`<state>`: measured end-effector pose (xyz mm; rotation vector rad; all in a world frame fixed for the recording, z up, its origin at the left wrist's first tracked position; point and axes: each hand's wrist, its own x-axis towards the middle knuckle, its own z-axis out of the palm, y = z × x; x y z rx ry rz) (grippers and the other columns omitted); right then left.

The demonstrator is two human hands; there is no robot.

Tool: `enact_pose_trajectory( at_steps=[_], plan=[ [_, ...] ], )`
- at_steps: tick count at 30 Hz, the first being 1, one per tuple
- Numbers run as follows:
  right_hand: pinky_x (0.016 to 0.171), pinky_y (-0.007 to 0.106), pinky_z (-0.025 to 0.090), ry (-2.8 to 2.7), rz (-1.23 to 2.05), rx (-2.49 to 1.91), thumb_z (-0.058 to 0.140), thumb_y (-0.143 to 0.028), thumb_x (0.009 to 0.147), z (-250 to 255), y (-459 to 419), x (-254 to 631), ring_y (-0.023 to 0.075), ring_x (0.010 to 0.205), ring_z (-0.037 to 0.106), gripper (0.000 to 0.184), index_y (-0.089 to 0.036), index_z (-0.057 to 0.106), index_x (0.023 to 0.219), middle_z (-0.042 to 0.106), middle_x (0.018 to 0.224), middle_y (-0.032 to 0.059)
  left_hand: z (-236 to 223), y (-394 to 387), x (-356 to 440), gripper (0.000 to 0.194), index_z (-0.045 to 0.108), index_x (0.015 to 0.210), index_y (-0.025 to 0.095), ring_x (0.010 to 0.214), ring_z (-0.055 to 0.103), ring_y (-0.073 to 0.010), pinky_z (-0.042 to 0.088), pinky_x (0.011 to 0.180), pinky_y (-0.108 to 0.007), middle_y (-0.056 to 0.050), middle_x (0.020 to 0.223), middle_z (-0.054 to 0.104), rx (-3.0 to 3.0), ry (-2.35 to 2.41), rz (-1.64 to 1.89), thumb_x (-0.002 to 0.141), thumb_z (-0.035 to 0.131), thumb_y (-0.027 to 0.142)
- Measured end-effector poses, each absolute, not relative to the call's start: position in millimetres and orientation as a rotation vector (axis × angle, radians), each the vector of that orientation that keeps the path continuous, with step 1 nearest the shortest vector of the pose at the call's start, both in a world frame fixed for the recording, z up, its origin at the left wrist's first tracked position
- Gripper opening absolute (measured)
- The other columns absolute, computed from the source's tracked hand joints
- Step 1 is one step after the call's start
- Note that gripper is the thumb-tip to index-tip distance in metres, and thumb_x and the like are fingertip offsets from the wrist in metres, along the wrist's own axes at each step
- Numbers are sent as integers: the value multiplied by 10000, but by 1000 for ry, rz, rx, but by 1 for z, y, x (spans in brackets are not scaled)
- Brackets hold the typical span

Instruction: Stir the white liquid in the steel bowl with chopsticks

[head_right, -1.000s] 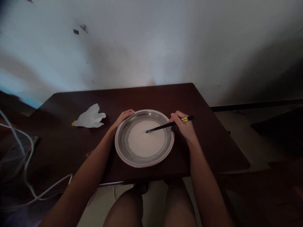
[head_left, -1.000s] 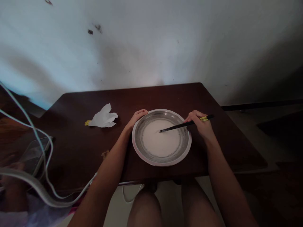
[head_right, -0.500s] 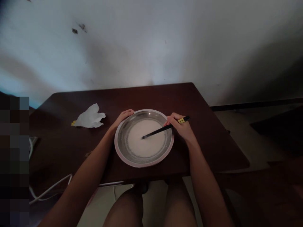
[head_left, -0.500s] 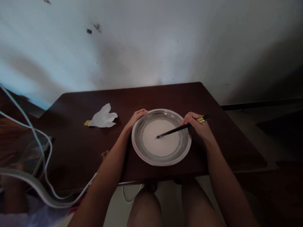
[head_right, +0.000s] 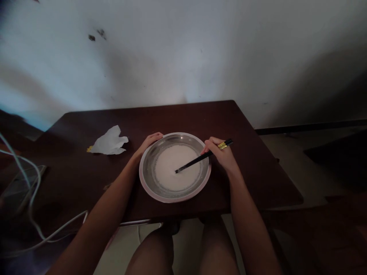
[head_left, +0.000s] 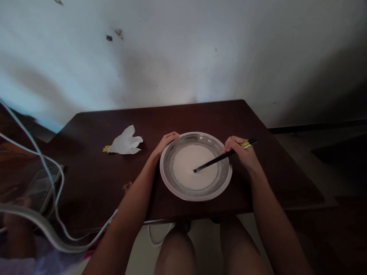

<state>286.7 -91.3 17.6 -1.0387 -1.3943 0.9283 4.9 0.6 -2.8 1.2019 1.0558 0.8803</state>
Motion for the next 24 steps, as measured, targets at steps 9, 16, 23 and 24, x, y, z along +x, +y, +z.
enact_pose_trajectory(
  at_steps=[9, 16, 23, 24],
  plan=[
    [656, 291, 456, -1395, 946, -1055, 582, -332, 854, 19, -91, 287, 134, 610, 594, 323, -208, 580, 556, 639, 598, -5, -4, 1, 4, 216, 600, 672, 143, 529, 454, -81, 342, 515, -202, 28, 584, 539, 1200, 1043, 884, 652, 667, 348],
    [639, 279, 450, -1327, 910, -1044, 579, -319, 856, 18, -91, 288, 127, 580, 589, 338, -203, 562, 539, 617, 559, -13, -1, -1, 5, 245, 586, 678, 142, 526, 443, -78, 336, 511, -199, 34, 578, 527, 1217, 1048, 877, 646, 670, 370],
    [643, 267, 445, -1320, 872, -1038, 568, -292, 866, 16, -91, 288, 117, 585, 586, 329, -204, 575, 549, 617, 562, -22, -2, 0, 6, 258, 579, 679, 142, 533, 448, -80, 343, 524, -205, 32, 587, 530, 1236, 1056, 876, 632, 666, 381],
    [640, 268, 445, -1335, 907, -1030, 569, -290, 863, 17, -91, 288, 118, 582, 585, 333, -204, 570, 541, 616, 560, -21, -3, 0, 5, 256, 577, 679, 144, 531, 447, -82, 343, 523, -207, 32, 587, 528, 1236, 1056, 876, 635, 663, 382]
  ],
)
